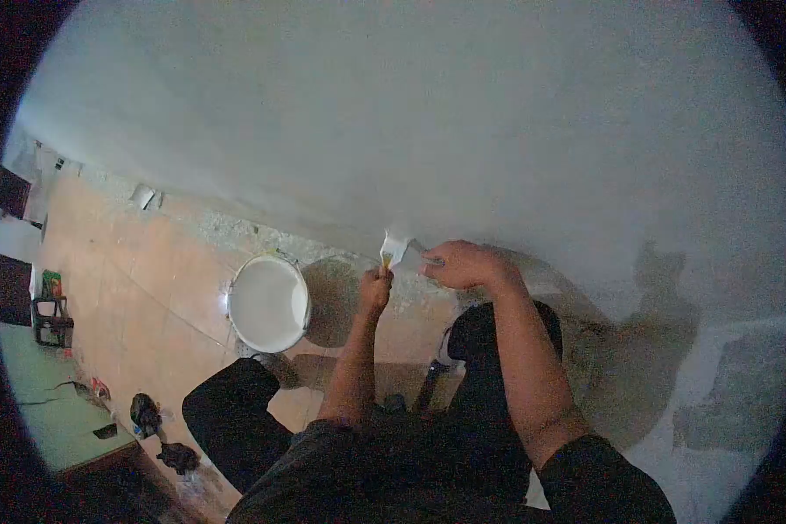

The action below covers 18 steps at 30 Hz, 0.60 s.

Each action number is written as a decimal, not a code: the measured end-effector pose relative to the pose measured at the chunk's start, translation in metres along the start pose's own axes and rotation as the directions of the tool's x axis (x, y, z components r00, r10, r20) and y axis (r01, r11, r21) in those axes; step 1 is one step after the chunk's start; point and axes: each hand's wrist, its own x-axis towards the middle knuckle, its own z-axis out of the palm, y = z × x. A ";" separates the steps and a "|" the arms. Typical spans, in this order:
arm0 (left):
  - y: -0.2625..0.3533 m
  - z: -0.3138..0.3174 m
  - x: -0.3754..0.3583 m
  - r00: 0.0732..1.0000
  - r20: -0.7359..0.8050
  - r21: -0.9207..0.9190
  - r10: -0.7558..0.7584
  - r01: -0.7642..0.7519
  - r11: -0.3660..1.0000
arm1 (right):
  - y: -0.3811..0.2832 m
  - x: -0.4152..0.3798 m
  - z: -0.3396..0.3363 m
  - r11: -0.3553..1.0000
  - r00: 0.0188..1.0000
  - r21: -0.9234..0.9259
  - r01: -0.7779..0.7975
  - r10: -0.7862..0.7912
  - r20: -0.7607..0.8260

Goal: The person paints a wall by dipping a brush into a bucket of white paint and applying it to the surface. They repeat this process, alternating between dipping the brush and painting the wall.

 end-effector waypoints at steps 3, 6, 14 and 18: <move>-0.048 0.014 0.006 0.983 0.154 0.182 -0.098 0.069 0.981 | -0.001 -0.002 -0.004 0.998 1.000 -0.056 0.015 -0.015 -0.005; -0.111 0.038 0.020 0.988 0.146 0.176 -0.050 0.023 0.984 | 0.003 0.003 0.002 0.999 0.999 -0.013 0.038 -0.039 -0.033; -0.156 0.066 0.028 0.926 0.162 0.478 -0.340 0.228 0.848 | 0.005 0.011 0.008 0.998 0.995 -0.010 0.065 -0.066 -0.071; -0.122 0.069 0.025 0.963 0.023 0.487 -0.268 0.223 0.844 | 0.006 0.012 0.008 0.987 0.983 -0.049 0.154 -0.158 -0.095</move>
